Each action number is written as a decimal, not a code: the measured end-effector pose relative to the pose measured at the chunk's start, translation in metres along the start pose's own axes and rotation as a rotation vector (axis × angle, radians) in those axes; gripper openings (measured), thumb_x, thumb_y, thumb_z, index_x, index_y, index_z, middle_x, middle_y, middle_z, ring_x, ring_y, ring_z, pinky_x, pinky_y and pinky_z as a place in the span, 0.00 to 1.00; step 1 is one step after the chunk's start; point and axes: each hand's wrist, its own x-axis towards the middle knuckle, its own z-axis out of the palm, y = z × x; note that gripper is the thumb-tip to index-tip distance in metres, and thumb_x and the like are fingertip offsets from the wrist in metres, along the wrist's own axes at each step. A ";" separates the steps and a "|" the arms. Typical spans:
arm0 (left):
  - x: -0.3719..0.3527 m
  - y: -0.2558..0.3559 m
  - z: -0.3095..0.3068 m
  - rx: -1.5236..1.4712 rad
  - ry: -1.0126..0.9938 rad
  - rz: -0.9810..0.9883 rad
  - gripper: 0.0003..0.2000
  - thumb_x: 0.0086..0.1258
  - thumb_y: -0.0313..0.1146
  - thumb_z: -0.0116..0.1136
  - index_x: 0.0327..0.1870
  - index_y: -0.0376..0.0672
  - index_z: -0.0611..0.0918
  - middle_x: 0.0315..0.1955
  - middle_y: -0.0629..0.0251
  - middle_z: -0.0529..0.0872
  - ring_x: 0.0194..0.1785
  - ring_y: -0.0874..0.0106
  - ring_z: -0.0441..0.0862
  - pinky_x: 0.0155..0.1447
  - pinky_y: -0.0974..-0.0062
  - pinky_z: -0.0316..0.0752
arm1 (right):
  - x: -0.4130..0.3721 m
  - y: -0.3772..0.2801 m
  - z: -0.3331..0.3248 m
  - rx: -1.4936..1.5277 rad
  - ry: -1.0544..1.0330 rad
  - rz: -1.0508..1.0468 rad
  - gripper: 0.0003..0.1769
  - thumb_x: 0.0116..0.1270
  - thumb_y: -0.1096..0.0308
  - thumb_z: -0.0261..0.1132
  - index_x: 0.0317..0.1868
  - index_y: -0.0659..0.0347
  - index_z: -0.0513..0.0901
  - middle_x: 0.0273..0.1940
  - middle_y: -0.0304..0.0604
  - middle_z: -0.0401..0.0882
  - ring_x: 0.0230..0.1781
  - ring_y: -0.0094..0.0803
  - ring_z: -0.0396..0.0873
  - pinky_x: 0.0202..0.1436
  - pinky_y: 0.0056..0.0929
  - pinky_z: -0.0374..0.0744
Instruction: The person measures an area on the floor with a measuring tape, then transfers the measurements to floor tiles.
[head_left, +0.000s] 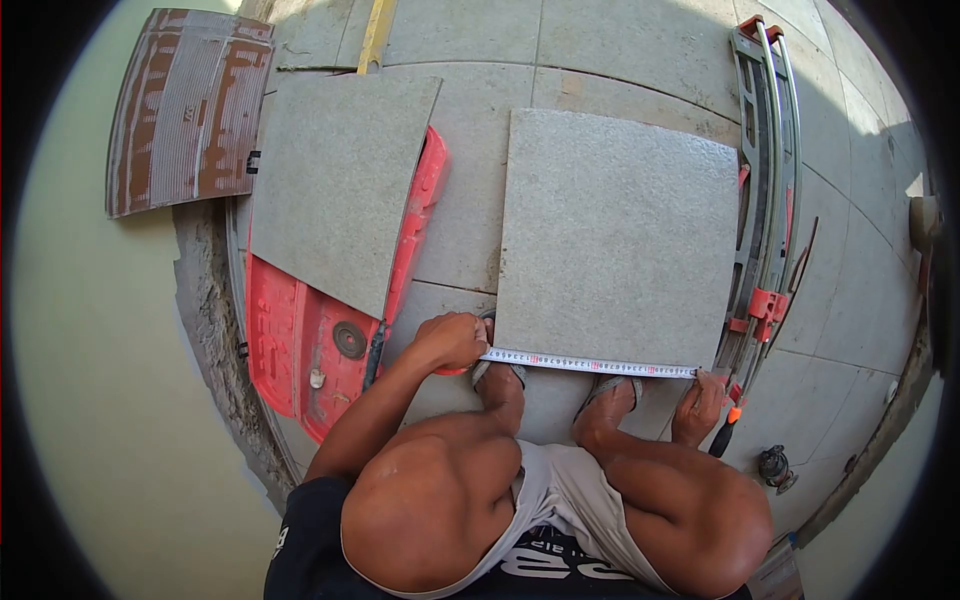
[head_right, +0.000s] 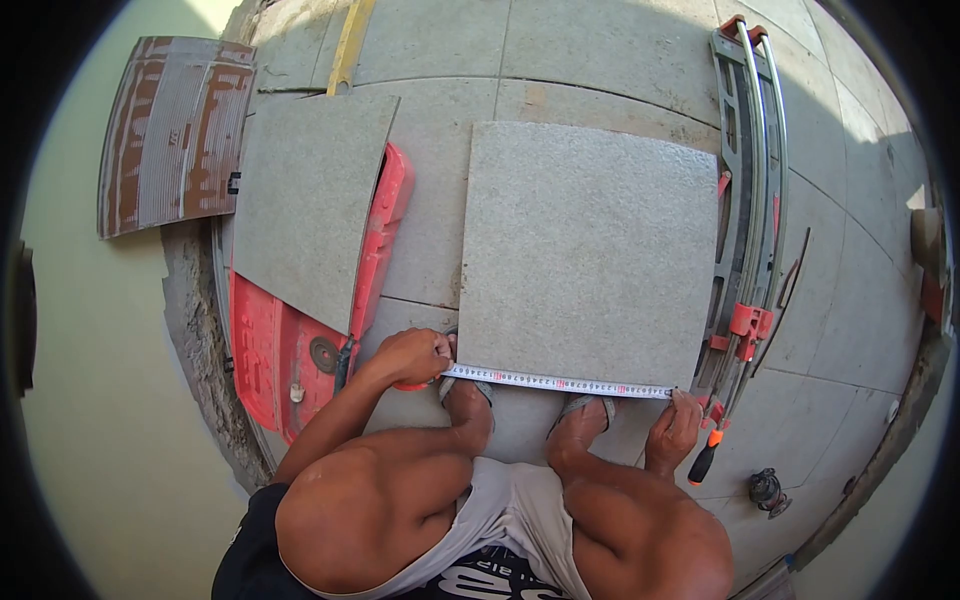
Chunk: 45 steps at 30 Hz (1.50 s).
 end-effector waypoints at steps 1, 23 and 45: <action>0.003 0.000 -0.001 -0.001 0.000 -0.002 0.10 0.61 0.40 0.58 0.34 0.46 0.87 0.38 0.55 0.90 0.47 0.52 0.86 0.52 0.56 0.78 | 0.001 0.000 0.000 -0.003 -0.003 0.001 0.14 0.67 0.68 0.62 0.51 0.61 0.84 0.53 0.53 0.83 0.52 0.52 0.81 0.54 0.41 0.79; 0.024 -0.005 -0.008 0.085 -0.154 0.057 0.12 0.58 0.42 0.65 0.36 0.45 0.89 0.39 0.56 0.90 0.45 0.54 0.87 0.50 0.59 0.79 | 0.005 -0.001 -0.005 0.008 -0.008 -0.014 0.15 0.67 0.68 0.62 0.52 0.63 0.84 0.53 0.54 0.83 0.52 0.53 0.81 0.54 0.41 0.78; 0.026 -0.001 -0.008 0.076 -0.129 0.066 0.12 0.55 0.41 0.67 0.33 0.43 0.89 0.31 0.57 0.90 0.39 0.59 0.87 0.46 0.63 0.79 | 0.018 0.157 0.064 -0.199 0.711 -0.182 0.12 0.62 0.79 0.64 0.46 0.64 0.83 0.41 0.51 0.80 0.40 0.49 0.80 0.43 0.40 0.79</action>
